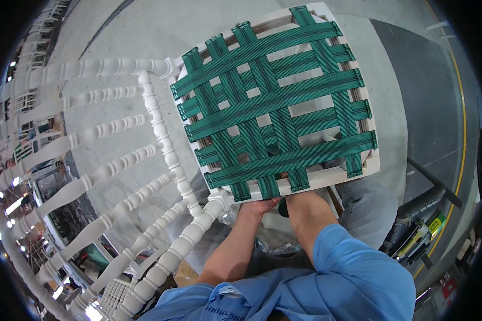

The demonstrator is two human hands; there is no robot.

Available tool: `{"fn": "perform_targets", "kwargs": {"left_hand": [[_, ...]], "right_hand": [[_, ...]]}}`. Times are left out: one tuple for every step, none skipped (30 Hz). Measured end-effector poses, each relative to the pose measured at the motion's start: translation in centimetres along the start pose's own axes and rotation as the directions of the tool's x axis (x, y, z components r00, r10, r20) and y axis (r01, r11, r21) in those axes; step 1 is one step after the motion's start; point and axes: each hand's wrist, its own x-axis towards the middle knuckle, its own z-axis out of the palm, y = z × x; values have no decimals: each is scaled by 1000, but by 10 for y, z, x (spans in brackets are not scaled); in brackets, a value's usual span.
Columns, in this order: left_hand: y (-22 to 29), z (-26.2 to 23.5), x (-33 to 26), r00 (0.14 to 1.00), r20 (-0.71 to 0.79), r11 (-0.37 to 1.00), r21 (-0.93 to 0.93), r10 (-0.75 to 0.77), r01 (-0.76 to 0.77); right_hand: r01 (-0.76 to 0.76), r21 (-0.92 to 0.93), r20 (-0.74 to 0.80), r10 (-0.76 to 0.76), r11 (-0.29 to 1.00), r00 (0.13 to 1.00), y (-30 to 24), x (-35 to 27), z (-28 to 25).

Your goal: The person weaves green straps into the seat of a white wooden chair, using a staple gun to secure the straps in place. The person repeatedly threads the straps through the chair frame and staples them to create a woven seat.

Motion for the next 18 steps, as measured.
{"fn": "perform_targets", "kwargs": {"left_hand": [[0,3,2,1000,27,999,-30,10,-9],[1,5,3,1000,12,997,-77,13,-12],[2,6,7,997,81,995,-95,16,-8],[4,4,8,996,82,993,-121,23,-13],[6,2,12,996,90,990,-142,26,-13],[7,0,16,995,90,988,-153,34,-20],[10,-3,22,995,90,987,-160,36,-21],[12,-6,27,995,92,985,-171,47,-31],[14,-9,34,994,94,983,-182,53,-36],[16,-11,40,994,93,981,-190,64,-46],[18,-12,46,993,93,979,-198,73,-54],[19,-12,49,992,94,978,-201,83,-62],[20,-12,53,992,90,978,-199,90,-70],[20,-12,55,990,99,978,-194,98,-78],[21,-9,58,988,107,979,-185,108,-87],[21,-9,60,988,110,980,-174,113,-92],[20,-7,62,986,118,981,-170,116,-95],[21,-6,65,985,128,982,-161,118,-97]], "right_hand": [[-4,-5,-1,4,1000,1000,-2,2,-1],[-3,-10,-8,3,1000,1000,-3,4,-3],[-2,-16,-16,2,1000,1000,-3,5,-6],[-5,-18,-24,4,1000,1000,-3,6,-11],[-11,-16,-32,10,1000,999,-1,7,-17],[-10,-16,-39,9,1000,999,-1,6,-24],[-16,-18,-45,16,1000,999,0,7,-32],[-18,-24,-53,17,1000,998,-1,8,-39],[-23,-26,-61,21,999,998,-1,10,-45],[-24,-23,-71,23,999,997,-2,12,-49],[-27,-32,-79,24,999,997,-2,11,-53],[-27,-39,-84,23,999,996,-3,12,-56],[-30,-51,-92,25,998,995,-3,11,-58],[-35,-59,-92,29,998,995,-2,9,-59],[-36,-71,-95,29,997,995,-2,5,-61],[-36,-86,-102,27,996,994,-1,0,-63],[-31,-101,-107,20,994,994,1,-5,-65],[-26,-123,-108,12,992,994,2,-13,-68]]}}
